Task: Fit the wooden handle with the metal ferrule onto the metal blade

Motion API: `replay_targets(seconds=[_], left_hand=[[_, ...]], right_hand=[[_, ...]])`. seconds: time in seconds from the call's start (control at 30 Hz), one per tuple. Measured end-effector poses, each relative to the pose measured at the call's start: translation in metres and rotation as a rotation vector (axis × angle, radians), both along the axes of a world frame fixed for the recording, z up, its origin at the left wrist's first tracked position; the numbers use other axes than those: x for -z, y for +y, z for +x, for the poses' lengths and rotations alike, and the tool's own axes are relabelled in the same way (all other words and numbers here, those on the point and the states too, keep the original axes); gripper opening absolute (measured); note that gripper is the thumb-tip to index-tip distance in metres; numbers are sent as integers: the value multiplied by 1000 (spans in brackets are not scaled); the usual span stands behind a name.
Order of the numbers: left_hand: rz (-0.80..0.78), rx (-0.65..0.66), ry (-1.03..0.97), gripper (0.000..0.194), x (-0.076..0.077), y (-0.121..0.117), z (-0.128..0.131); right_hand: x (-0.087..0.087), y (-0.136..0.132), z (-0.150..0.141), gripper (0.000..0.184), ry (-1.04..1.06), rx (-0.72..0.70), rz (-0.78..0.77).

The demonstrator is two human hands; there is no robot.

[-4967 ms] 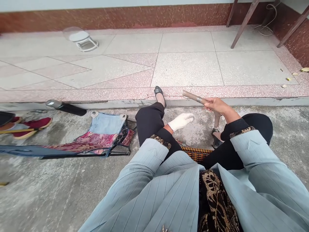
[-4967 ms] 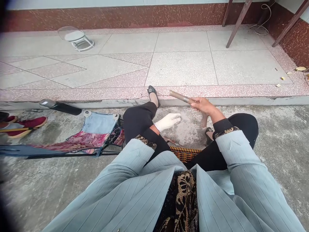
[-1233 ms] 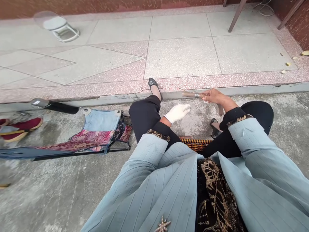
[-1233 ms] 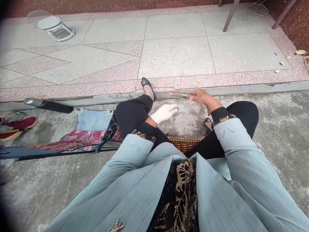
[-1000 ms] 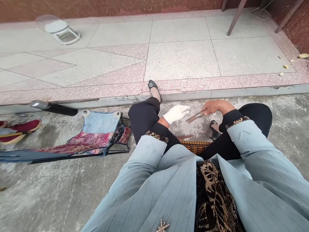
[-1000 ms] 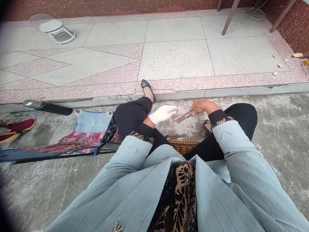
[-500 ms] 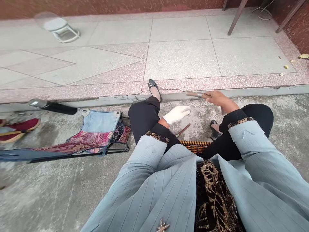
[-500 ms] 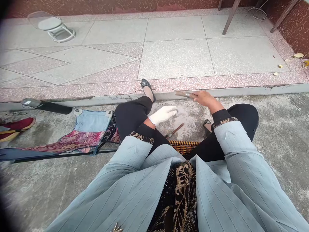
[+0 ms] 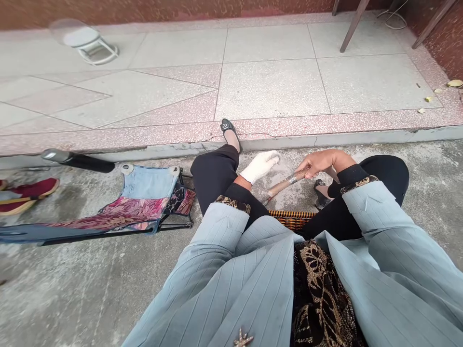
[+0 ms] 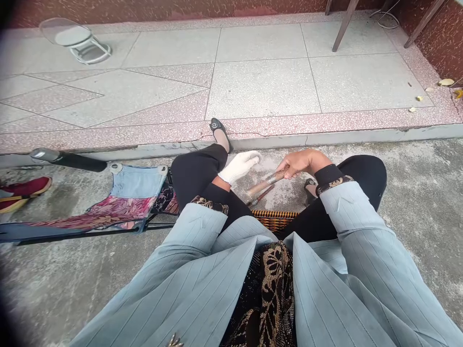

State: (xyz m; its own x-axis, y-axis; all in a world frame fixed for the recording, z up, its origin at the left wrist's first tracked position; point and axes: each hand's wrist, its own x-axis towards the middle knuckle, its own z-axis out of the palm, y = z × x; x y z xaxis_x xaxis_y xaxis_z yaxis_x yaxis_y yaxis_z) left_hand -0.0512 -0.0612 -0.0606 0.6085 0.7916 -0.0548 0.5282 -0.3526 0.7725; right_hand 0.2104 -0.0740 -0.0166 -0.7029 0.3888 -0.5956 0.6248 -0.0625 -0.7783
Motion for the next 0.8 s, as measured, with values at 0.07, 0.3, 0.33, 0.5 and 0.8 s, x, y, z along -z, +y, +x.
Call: replay_targets(seconds=[0.07,0.3,0.33,0.5,0.8], left_hand=[[-64,11,-64,28,4,1,2],[-118,94,-61,29,12,-11,9],[-118,82,-44,27,10,-12,9],[-86,51,-17,17,-1,-6,5],[-90,9,-80,16,2,-2,10]], right_hand=[[-10,1,7,68,223,133,20],[7,17,13,62,179,728,363],[11,19,11,58,37,728,442],[15,14,-4,45,-601,290,653],[-13,-1,9,65,207,51,48]])
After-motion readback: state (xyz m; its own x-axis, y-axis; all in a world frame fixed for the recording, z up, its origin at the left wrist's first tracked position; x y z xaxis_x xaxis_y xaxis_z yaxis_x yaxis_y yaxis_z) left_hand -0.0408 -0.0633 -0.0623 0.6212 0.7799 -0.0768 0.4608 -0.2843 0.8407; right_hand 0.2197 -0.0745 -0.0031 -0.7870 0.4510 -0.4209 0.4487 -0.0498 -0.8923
